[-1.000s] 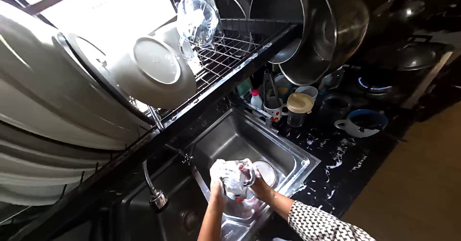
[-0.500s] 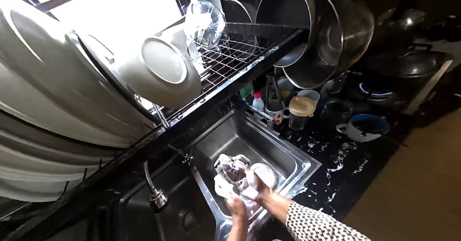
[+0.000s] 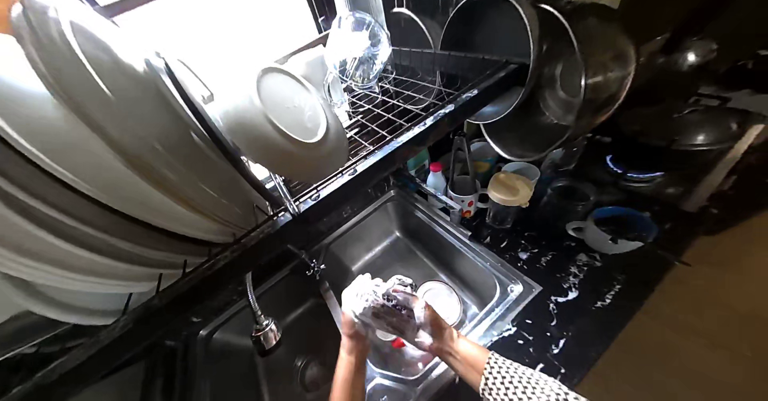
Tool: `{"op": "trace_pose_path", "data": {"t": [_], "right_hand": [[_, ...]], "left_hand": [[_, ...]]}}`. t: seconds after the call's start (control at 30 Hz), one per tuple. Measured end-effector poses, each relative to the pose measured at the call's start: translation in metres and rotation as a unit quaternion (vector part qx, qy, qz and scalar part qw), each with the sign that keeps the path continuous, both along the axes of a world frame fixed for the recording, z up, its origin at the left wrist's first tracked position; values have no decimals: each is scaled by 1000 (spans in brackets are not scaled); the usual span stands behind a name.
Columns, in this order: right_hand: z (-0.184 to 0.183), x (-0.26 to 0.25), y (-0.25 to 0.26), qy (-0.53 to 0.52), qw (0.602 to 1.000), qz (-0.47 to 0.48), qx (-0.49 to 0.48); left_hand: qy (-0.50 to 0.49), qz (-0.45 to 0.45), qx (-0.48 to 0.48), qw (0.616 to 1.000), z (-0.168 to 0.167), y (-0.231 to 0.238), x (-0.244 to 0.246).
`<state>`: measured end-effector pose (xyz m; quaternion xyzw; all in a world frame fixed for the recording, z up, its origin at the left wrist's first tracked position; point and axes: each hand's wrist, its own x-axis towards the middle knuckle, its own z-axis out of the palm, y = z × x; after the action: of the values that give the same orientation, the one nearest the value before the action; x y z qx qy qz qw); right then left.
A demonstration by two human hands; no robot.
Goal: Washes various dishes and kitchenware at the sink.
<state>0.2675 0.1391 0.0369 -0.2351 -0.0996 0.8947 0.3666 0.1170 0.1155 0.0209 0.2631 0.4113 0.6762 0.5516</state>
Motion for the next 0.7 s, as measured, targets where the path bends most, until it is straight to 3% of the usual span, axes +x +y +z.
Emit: {"op": "trace_pose_path", "data": {"t": [0.1,0.17,0.2,0.23,0.27,0.3,0.33,0.4,0.47,0.6,0.7], "right_hand": [[14,-5,10,-10,999,-28,-13],[20,-6,12,-47,998,-35,15],[20,-8,11,-69,996,-27,49],[19,-8,8,-80,993,-8,91],[15,-8,5,-78,989,6,122],[9,-8,4,-63,986,16,150],[4,-7,3,-50,982,29,179],[-2,2,3,-63,971,74,218],[6,12,2,-90,964,130,216],[11,22,3,-63,966,184,172],[6,24,5,-9,961,205,188]], "left_hand": [[180,186,-107,960,5,-16,40],[368,200,-69,905,15,-17,48],[468,198,-35,861,22,-12,43],[542,177,-9,821,32,-6,35],[572,143,6,808,41,1,22],[569,97,14,817,48,9,8],[528,18,9,849,54,16,-7],[399,-153,-13,904,59,28,-29],[350,-263,-5,899,65,28,-32],[414,-363,30,834,92,24,-12],[323,-422,42,846,92,33,-18]]}}
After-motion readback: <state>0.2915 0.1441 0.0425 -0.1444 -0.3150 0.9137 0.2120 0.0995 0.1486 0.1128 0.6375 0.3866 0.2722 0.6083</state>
